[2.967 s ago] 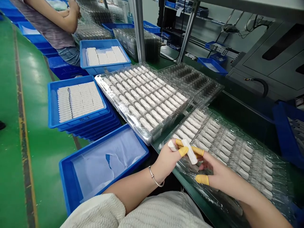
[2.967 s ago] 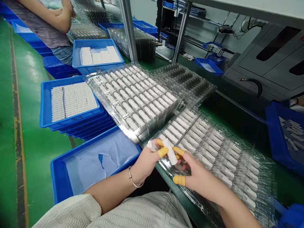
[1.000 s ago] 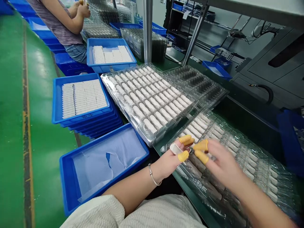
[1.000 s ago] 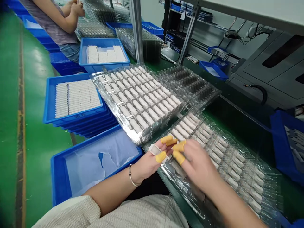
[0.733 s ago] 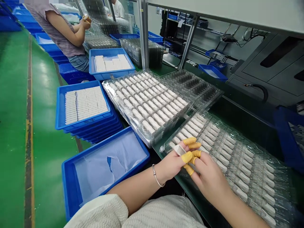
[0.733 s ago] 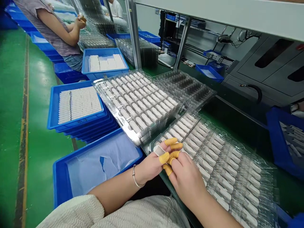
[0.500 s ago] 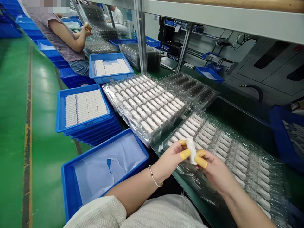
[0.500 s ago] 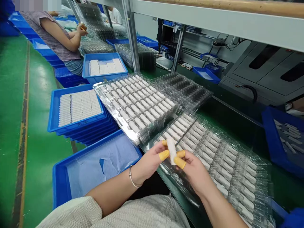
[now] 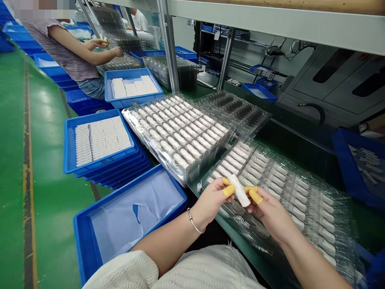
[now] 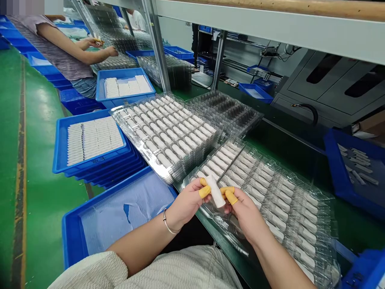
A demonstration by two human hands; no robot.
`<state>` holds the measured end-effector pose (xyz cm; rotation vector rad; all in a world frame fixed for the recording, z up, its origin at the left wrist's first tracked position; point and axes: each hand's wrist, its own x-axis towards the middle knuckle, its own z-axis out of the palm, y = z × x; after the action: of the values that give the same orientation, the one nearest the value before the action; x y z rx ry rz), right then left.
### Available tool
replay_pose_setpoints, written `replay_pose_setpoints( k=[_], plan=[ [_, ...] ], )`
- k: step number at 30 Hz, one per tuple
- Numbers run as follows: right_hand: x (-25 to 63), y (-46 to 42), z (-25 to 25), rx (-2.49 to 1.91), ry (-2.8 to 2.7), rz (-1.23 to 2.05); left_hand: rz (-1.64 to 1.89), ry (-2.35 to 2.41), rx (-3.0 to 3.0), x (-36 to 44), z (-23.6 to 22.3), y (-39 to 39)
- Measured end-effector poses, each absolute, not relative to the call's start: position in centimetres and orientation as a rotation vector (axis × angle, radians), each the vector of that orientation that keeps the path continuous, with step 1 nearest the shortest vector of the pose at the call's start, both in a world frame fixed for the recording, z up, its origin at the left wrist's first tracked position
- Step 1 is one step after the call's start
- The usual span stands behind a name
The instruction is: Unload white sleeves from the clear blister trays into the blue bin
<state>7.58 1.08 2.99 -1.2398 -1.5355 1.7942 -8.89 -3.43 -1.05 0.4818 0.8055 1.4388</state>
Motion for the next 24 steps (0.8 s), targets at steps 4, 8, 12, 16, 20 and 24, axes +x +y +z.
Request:
replay_pose_setpoints(
  k=[4,8,12,16,20,24],
  plan=[
    [7.1,1.2,2.6,-1.273,-1.919,1.466,1.469,0.834,0.563,-8.9,-1.5,-3.2],
    [6.9,4.2,2.8,-1.392,-2.275,1.084,1.484,0.802,0.597,-9.1,-1.9,-3.0],
    [6.7,11.4,3.6,-1.61,-2.415,0.477,1.454,0.757,0.612,-9.6,-2.9,-2.8],
    [5.4,17.9,3.8,-1.711,-2.683,-0.012,1.407,0.745,0.611,-10.1,-3.6,-2.8],
    [3.4,20.9,3.3,-1.695,-2.819,-0.1,1.393,0.731,0.599,-10.6,-3.4,-2.8],
    [2.0,21.9,2.4,-1.72,-2.909,-0.114,1.404,0.735,0.585,-10.6,-3.7,-2.8]
  ],
)
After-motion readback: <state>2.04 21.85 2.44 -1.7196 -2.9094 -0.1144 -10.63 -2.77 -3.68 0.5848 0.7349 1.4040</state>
